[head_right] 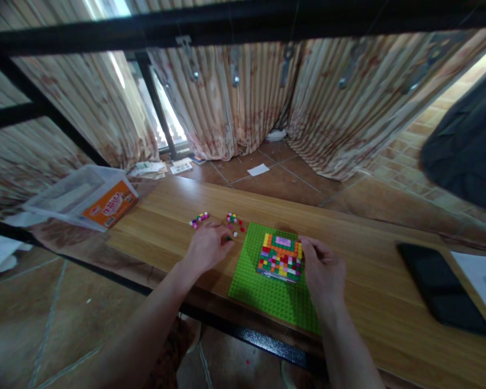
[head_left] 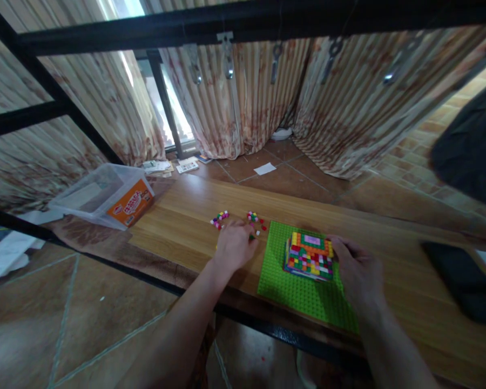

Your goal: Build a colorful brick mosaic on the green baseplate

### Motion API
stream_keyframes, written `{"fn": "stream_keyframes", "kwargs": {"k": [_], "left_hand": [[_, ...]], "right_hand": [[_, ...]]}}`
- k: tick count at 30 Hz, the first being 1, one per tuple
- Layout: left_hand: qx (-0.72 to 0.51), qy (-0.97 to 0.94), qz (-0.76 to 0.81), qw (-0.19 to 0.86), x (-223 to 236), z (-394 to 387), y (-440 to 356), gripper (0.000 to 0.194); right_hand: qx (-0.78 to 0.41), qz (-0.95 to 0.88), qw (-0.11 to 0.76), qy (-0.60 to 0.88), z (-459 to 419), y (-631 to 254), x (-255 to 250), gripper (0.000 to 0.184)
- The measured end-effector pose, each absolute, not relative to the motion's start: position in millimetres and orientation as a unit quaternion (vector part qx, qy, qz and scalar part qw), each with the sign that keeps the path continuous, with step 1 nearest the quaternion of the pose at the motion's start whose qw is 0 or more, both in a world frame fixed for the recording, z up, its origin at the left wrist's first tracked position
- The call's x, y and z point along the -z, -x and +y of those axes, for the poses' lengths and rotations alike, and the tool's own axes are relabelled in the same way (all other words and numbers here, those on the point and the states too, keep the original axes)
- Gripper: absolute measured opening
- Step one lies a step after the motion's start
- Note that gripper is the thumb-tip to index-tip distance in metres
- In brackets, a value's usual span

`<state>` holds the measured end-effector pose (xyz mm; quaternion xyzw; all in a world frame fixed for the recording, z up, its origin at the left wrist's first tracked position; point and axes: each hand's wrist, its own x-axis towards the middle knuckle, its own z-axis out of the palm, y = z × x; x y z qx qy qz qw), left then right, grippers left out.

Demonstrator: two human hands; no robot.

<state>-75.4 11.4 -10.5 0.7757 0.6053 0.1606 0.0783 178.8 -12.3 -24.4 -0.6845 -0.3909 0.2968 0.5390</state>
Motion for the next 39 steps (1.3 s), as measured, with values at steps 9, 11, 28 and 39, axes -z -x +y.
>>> {"fn": "stream_keyframes", "kwargs": {"k": [9, 11, 28, 39], "left_hand": [[-0.221, -0.744, 0.614, 0.143, 9, 16, 66, 0.017], [-0.312, -0.719, 0.571, 0.246, 6, 14, 62, 0.013], [-0.42, -0.433, 0.329, 0.727, -13, -12, 18, 0.031], [-0.436, -0.463, 0.411, 0.653, -15, -6, 21, 0.027]], "right_hand": [[-0.286, -0.374, 0.593, 0.653, -13, -180, 26, 0.028], [-0.259, -0.381, 0.628, 0.628, -14, -180, 23, 0.025], [-0.144, -0.737, 0.51, 0.42, -48, -159, -2, 0.029], [-0.115, -0.678, 0.504, 0.523, -42, -171, 11, 0.011]]}}
